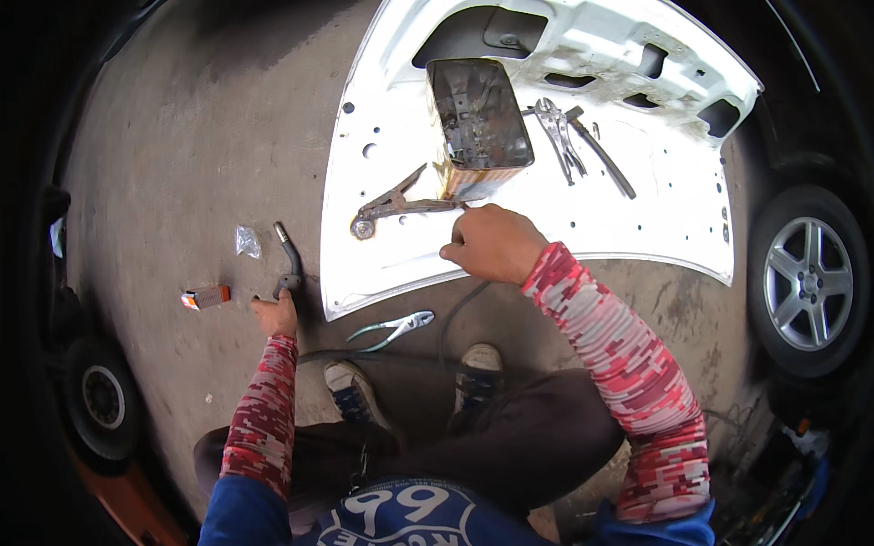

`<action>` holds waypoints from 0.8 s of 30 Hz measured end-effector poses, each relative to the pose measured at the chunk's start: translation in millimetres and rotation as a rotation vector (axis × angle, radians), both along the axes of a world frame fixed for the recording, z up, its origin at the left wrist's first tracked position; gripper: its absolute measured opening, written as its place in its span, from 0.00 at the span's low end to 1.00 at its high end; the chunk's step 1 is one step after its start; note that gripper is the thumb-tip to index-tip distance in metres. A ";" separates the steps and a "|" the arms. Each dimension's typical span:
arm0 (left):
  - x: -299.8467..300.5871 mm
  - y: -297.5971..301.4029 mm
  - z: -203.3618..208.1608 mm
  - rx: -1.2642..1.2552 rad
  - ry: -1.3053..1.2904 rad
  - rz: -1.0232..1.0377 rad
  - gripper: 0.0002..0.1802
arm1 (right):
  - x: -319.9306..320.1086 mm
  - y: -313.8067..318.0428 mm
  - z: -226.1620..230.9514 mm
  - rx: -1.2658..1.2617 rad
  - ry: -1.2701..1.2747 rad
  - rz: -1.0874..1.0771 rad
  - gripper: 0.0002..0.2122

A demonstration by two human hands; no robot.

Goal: The person welds a small metal piece onto a white car door panel using a welding torch and pliers. They repeatedly heat and tack the piece, then use a hammer to adjust it.

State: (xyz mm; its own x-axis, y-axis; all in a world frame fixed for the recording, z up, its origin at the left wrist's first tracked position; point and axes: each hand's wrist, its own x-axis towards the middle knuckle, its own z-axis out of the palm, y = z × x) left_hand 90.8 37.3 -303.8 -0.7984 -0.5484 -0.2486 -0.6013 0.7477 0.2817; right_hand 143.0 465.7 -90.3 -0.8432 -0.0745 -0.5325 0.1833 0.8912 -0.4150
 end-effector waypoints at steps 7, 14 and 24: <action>-14.5 9.5 17.5 -0.073 0.157 -0.156 0.42 | -20.1 87.8 21.8 -0.004 0.413 -0.864 0.26; -51.4 32.7 50.5 -0.030 0.066 -0.379 0.30 | -13.9 53.8 -26.2 -0.311 0.242 -0.774 0.15; -79.6 -15.4 1.0 -0.065 0.038 -0.741 0.25 | 43.8 23.7 -23.9 -0.063 0.450 -0.489 0.25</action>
State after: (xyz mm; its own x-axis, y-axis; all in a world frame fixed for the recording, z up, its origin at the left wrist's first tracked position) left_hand 11.3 21.9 -302.8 -0.9721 0.1248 -0.1986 0.0767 0.9693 0.2337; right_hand 186.9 489.3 -114.2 -0.9265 0.3538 -0.1283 0.3575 0.7207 -0.5940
